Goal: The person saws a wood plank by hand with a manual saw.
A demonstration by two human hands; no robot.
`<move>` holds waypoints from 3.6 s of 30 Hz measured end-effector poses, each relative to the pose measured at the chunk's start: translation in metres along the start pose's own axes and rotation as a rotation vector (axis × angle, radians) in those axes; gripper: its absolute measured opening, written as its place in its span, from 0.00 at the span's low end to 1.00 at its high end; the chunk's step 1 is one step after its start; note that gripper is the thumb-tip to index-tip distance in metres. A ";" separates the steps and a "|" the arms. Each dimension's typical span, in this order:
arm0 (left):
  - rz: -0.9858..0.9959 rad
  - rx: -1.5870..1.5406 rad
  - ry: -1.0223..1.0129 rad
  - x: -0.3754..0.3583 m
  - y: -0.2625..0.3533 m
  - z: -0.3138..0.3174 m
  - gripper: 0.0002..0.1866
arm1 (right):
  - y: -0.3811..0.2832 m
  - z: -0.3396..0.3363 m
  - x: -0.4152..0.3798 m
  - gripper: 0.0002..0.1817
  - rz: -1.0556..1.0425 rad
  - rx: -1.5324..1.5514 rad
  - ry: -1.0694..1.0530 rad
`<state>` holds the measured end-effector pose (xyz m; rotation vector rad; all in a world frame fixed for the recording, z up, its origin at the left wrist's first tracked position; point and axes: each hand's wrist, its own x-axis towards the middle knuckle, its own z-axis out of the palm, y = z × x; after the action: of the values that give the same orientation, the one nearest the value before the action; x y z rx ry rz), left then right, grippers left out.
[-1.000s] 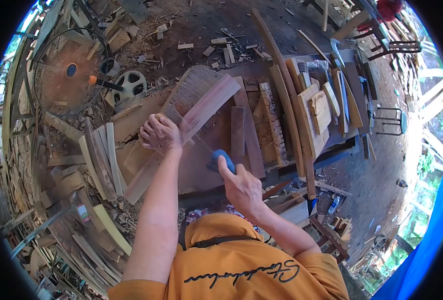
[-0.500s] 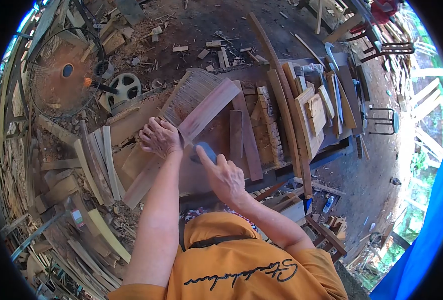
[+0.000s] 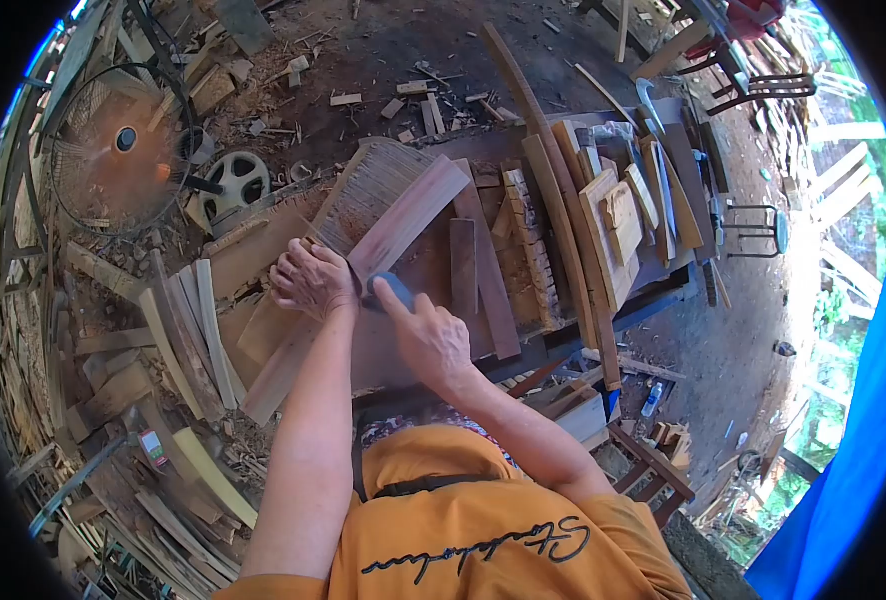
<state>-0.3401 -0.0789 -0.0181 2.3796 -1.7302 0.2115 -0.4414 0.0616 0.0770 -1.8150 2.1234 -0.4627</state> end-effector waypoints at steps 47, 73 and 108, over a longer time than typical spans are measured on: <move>-0.002 0.009 0.060 -0.002 0.000 0.005 0.17 | 0.019 -0.021 -0.020 0.35 -0.003 0.019 -0.119; -0.033 -0.082 0.023 0.000 -0.001 -0.007 0.16 | 0.003 0.004 -0.007 0.26 0.095 -0.099 -0.181; -0.045 -0.142 -0.039 0.001 0.003 -0.014 0.15 | -0.002 0.003 0.005 0.10 0.114 -0.120 -0.205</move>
<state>-0.3425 -0.0773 -0.0040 2.3319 -1.6465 0.0344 -0.4389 0.0559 0.0748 -1.7096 2.1362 -0.1174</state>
